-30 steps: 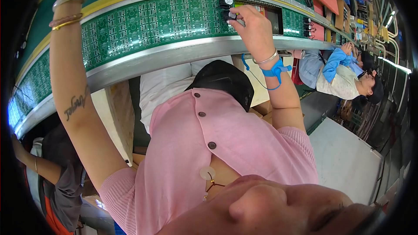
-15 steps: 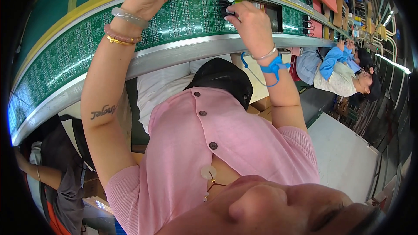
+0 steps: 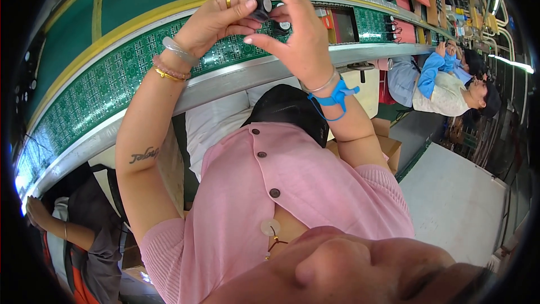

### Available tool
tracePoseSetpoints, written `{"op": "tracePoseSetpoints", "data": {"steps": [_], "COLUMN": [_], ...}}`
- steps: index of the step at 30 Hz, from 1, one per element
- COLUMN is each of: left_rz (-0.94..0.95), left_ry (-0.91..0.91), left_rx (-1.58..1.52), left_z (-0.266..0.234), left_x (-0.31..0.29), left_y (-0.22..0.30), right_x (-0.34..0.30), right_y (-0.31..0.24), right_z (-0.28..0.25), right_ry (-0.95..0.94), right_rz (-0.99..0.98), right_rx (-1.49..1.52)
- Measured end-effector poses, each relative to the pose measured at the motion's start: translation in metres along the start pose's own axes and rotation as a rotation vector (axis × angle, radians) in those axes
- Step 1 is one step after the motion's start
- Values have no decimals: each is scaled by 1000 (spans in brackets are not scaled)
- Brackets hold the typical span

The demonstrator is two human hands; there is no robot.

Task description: The person assembles electronic components and small fans onto circuit boards by hand, then arranges the completed circuit boards on a conveyor belt.

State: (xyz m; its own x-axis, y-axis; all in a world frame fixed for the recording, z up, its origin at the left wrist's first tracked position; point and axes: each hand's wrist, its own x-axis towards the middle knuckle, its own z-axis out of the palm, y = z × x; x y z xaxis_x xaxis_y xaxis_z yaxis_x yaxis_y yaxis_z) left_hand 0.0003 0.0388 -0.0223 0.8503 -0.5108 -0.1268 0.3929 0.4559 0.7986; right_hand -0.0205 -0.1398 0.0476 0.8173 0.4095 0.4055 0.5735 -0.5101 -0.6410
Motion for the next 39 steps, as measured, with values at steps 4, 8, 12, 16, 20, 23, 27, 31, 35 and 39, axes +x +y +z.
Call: {"op": "tracePoseSetpoints", "data": {"steps": [4, 8, 12, 16, 20, 23, 27, 31, 35, 39], "left_rz": [-29, 114, 125, 135, 113, 137, 124, 116, 105, 96], "left_ry": [-66, 159, 249, 278, 281, 220, 226, 243, 254, 268], "left_rx": [131, 292, -97, -48, -49, -56, -58, -48, -34, -17], "left_z": [1, 0, -10, -7, -5, -6, -2, -2, -3, -4], "left_x": [2, 1, 0, 1, 1, 1, 0, 1, 2, 3], "left_y": [-1, 12, 18, 16, 15, 10, 10, 10, 9, 8], "right_x": [-2, -23, -40, -42, -42, -43, -45, -43, -40, -42], "right_y": [8, 14, 19, 34, 39, 38, 39, 41, 43, 45], "right_z": [-8, -44, -41, -27, -23, -22, -21, -22, -21, -17], "right_ry": [-62, -185, -204, -203, -226, -231, -226, -246, -246, -251], "right_rz": [25, 85, 188, 71, 52, 61, 61, 59, 39, 1], "right_rx": [-23, -72, -266, -364, -458, -489, -509, -519, -511, -525]}}
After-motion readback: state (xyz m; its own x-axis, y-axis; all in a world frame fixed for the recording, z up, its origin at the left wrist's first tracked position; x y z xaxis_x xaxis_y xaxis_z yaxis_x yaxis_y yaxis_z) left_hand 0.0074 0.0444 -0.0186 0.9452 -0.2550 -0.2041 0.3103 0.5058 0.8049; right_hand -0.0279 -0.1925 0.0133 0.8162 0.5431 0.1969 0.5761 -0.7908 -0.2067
